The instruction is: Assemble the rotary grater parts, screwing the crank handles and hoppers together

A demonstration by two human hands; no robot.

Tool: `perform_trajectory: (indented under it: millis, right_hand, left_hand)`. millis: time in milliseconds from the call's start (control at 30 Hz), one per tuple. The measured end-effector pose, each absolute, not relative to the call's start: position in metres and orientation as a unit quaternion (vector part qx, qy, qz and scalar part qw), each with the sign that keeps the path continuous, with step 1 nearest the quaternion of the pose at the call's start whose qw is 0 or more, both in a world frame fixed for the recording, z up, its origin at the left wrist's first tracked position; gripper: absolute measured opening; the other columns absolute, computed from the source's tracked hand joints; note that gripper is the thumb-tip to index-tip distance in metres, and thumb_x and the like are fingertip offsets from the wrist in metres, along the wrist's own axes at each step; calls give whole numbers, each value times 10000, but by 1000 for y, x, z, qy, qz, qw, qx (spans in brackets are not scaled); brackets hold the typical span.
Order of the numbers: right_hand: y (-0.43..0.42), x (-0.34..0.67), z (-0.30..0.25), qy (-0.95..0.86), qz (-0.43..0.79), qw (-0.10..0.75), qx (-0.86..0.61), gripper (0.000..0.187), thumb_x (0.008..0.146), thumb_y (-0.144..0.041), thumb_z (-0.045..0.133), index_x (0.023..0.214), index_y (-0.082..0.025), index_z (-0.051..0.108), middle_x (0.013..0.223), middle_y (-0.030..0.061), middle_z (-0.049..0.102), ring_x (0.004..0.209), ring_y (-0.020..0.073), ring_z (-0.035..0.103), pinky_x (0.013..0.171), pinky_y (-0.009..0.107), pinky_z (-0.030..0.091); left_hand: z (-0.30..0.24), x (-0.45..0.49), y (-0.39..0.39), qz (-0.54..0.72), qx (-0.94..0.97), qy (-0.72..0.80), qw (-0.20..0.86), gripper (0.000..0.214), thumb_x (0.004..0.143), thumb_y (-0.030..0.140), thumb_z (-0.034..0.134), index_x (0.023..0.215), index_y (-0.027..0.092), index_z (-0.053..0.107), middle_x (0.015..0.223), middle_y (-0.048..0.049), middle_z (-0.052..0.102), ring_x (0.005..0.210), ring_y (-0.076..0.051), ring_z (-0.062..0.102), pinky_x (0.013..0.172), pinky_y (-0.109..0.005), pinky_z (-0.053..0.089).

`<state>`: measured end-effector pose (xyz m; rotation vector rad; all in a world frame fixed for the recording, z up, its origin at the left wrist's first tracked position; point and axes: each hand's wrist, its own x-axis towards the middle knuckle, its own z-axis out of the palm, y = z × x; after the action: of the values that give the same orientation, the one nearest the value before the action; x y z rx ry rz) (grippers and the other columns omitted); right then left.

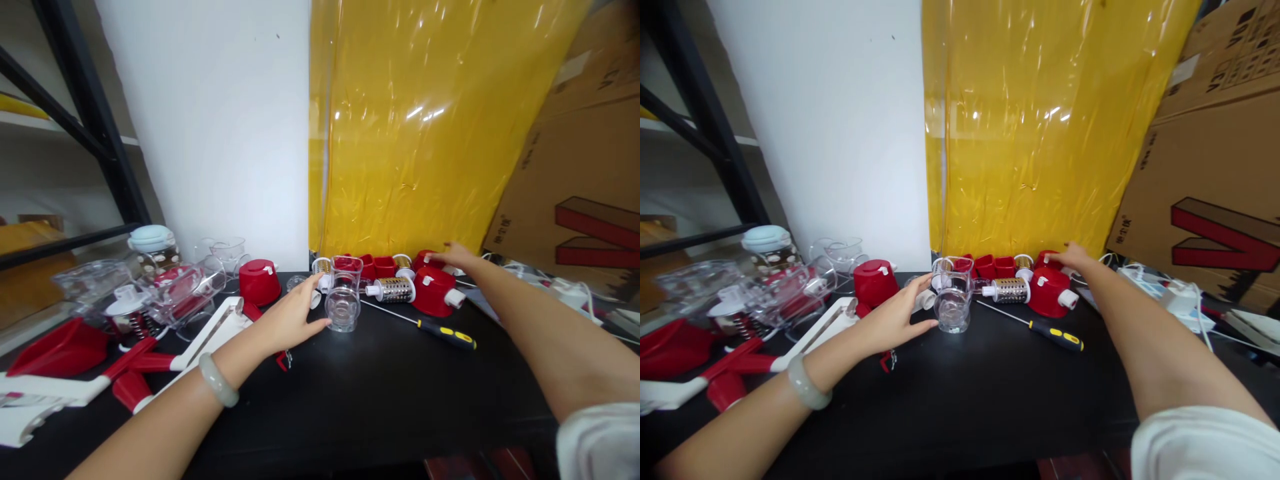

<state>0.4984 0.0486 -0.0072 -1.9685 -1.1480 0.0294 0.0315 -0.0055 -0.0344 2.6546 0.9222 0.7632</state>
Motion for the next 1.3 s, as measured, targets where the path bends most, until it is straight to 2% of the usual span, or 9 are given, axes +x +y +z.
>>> perform_trajectory:
  millis: [100,233,300,467,667,867,1000,1100,1300]
  right_hand:
    - [35,469,18,-502,-49,468,-726,505,870,-288,628,1327,-117,499,1436,234,447,1418,368,325,1151,601,254]
    - [12,397,20,-637,-22,482,-601,436,905,-383,571,1294,-195,513,1343,133,573,1257,247,546,1081,476,426]
    - [0,354,8,-706,14,462,-537,585,821,-476,678,1328,-250,492,1327,95,600,1249,249,564,1049,490,464]
    - [-14,276,-23,-785,100,442,-422,957,756,-553,733,1508,-222,242,1555,197,327,1454,311,322,1166,584,288]
    - [0,266,-44,-672,226,571,-414,812,736,-479,751,1384,-217,338,1311,151,516,1139,245,614,1018,524,487]
    - [2,279,-52,-612,271,622,-406,781,621,-491,830,1243,-240,431,1093,54,567,971,200,638,918,465,546]
    - [7,284,-50,-539,303,682,-391,803,566,-514,854,1195,-240,437,998,12,587,925,174,630,938,427,533]
    - [9,285,-48,-474,346,716,-378,699,616,-569,809,1136,-264,456,965,-4,611,900,175,643,847,396,566]
    - [-6,270,-45,-433,479,694,-318,440,814,-633,605,1010,-240,592,934,31,704,860,204,688,777,407,587]
  left_hand:
    - [-35,32,-7,256,906,314,126,873,850,467,639,1533,158,192,1513,-227,439,1402,-337,433,1126,-505,393]
    - [-38,34,-10,250,904,315,146,905,840,436,657,1543,151,164,1485,-236,473,1384,-335,459,1120,-505,396]
    - [-39,35,-10,248,903,313,157,926,841,425,658,1554,155,132,1486,-239,471,1372,-333,474,1110,-508,406]
    - [-40,33,-11,241,913,293,149,1001,845,419,665,1578,192,21,1478,-230,486,1359,-330,490,1102,-523,412]
    - [-42,31,-8,223,916,303,139,1057,830,407,679,1583,208,-36,1493,-224,470,1351,-313,504,1107,-503,412]
    - [-35,29,-7,223,908,324,142,1076,792,471,719,1586,195,47,1483,-231,479,1354,-351,492,1103,-522,400]
    - [-30,24,-1,215,916,314,130,1208,658,599,797,1576,199,120,1576,-223,338,1429,-363,382,1155,-528,339]
    - [-28,21,5,227,923,293,101,1300,552,625,849,1571,225,148,1606,-197,283,1458,-370,323,1181,-539,306]
    - [-27,23,6,320,905,271,72,1266,584,556,866,1571,314,110,1593,-135,332,1442,-340,364,1167,-534,355]
